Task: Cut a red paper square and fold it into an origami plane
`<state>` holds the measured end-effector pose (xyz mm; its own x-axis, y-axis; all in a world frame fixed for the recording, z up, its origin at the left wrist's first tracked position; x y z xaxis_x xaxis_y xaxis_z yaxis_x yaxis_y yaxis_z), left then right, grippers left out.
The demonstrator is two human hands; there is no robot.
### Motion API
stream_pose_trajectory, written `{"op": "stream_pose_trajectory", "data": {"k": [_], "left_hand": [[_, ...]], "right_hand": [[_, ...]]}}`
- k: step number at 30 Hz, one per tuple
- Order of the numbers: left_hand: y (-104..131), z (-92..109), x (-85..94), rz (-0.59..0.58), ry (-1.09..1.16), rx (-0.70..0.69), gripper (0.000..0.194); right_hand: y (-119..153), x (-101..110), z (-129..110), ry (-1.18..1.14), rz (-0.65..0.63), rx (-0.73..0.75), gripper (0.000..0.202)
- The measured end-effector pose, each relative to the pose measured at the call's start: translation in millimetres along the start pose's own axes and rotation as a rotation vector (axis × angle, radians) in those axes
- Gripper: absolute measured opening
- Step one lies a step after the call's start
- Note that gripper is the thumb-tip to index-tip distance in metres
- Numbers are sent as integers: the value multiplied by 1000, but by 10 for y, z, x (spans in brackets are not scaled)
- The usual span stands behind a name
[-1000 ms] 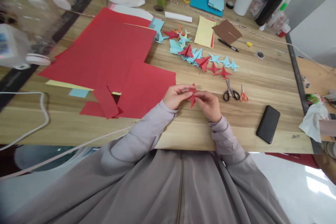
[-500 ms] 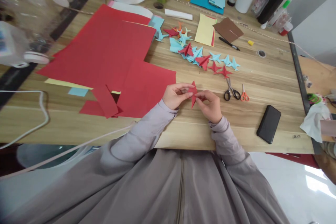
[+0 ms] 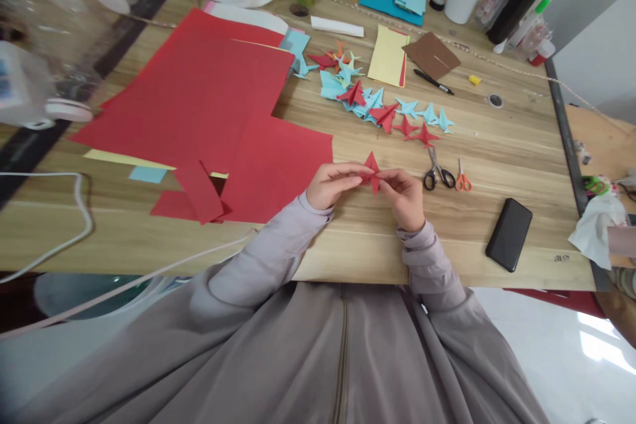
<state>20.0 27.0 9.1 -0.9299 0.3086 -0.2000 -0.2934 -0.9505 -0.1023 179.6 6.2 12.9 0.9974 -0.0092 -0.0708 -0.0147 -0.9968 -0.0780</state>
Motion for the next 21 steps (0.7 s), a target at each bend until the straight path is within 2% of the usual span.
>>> {"op": "stream_pose_trajectory", "data": {"k": [4, 8, 13, 17, 21], "left_hand": [[8, 1, -19, 46, -103, -105, 23], [1, -29, -39, 65, -114, -191, 18], [3, -47, -25, 90, -134, -198, 18], [13, -29, -2, 93, -151, -200, 16], [18, -22, 15, 100, -153, -186, 13]], "right_hand": [[-7, 10, 13, 27, -33, 41, 18], [8, 20, -14, 99, -64, 159, 8], [36, 13, -101, 328, -105, 356, 14], [44, 0, -152, 414, -133, 411, 16], [58, -3, -189, 484, -107, 454, 14]]}}
Point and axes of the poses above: each hand's wrist, its own y-axis away from the middle knuckle, its own x-axis out of the back of the hand, z = x × y, the point moved 2 cm from there along -y, towards the middle knuckle, and after that the axes turned 1 degree about x, right-handed, at the moved point
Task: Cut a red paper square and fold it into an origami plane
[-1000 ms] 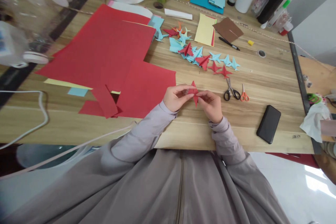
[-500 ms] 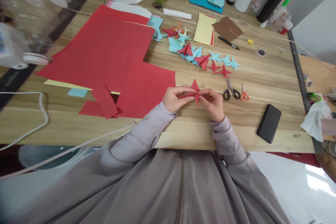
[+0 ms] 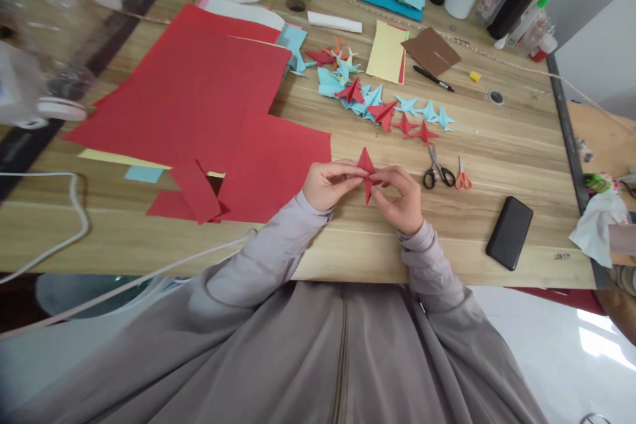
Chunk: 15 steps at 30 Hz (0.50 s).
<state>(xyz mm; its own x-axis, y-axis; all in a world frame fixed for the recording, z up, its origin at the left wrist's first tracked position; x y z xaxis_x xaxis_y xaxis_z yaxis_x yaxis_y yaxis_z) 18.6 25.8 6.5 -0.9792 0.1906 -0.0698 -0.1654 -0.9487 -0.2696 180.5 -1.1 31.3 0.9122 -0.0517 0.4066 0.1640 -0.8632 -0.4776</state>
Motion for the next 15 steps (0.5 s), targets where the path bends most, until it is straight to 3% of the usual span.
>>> {"op": "stream_pose_trajectory", "data": {"k": [8, 15], "left_hand": [[-11, -5, 5, 17, -29, 2, 12], [0, 21, -18, 24, -15, -16, 11]], "right_hand": [[19, -15, -23, 152, 31, 122, 17], [5, -27, -19, 131, 73, 50, 13]]}}
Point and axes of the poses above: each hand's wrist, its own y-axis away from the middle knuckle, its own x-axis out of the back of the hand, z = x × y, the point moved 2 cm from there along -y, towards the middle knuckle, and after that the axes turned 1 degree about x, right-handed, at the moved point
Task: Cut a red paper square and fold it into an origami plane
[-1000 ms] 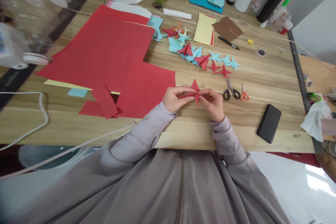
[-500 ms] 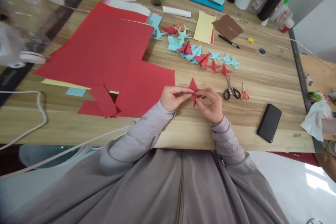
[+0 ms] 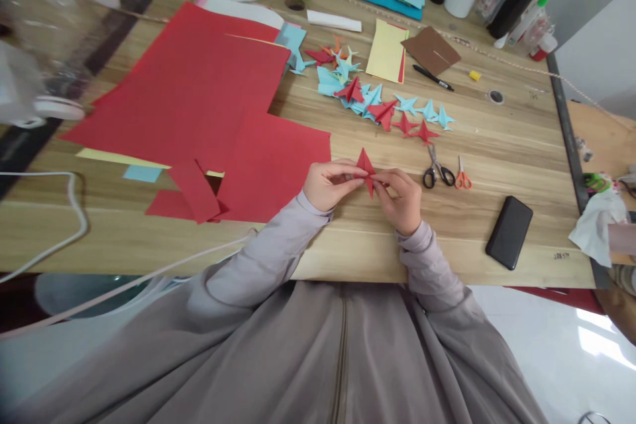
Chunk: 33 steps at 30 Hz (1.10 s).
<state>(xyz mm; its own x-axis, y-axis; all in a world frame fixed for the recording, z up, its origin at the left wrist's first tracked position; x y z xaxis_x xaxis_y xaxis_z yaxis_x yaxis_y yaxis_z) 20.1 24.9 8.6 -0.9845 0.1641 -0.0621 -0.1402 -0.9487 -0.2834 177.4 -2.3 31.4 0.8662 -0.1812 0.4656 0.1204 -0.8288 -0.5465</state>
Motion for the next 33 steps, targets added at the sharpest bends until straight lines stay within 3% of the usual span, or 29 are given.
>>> {"op": "stream_pose_trajectory", "data": {"k": [10, 17, 28, 33], "left_hand": [[-4, 26, -11, -27, 89, 26, 13], [15, -51, -32, 21, 201, 219, 43], [4, -59, -45, -3, 256, 204, 50], [7, -50, -38, -2, 237, 184, 49]], "right_hand": [[78, -38, 141, -170, -11, -209, 3], [66, -33, 112, -196, -22, -155, 6], [65, -39, 87, -155, -48, -162, 4], [94, -48, 123, -200, 32, -177, 7]]}}
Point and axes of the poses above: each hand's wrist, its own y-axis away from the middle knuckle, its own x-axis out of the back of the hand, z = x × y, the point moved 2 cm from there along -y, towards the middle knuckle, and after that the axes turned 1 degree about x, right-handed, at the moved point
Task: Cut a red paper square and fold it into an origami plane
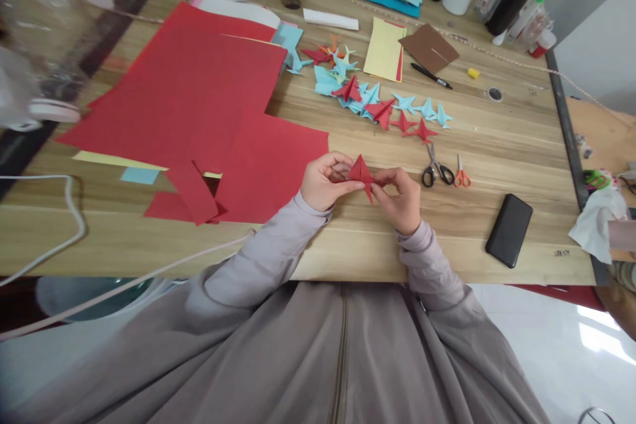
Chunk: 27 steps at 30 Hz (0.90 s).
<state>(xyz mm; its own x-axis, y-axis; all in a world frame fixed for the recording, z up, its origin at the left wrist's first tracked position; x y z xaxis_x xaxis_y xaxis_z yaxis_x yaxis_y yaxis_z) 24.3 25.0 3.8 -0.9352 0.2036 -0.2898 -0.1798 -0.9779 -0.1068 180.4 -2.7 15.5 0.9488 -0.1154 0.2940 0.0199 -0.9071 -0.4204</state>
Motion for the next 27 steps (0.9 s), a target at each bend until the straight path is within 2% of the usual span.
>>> {"op": "stream_pose_trajectory", "data": {"k": [10, 21, 27], "left_hand": [[4, 25, -2, 1, 33, 11, 48], [-18, -13, 2, 34, 31, 1, 44], [-15, -34, 4, 30, 21, 24, 43]], "right_hand": [[-54, 22, -105, 75, -49, 129, 6], [-69, 15, -144, 90, -61, 89, 6], [-30, -4, -70, 76, -62, 30, 7]]}}
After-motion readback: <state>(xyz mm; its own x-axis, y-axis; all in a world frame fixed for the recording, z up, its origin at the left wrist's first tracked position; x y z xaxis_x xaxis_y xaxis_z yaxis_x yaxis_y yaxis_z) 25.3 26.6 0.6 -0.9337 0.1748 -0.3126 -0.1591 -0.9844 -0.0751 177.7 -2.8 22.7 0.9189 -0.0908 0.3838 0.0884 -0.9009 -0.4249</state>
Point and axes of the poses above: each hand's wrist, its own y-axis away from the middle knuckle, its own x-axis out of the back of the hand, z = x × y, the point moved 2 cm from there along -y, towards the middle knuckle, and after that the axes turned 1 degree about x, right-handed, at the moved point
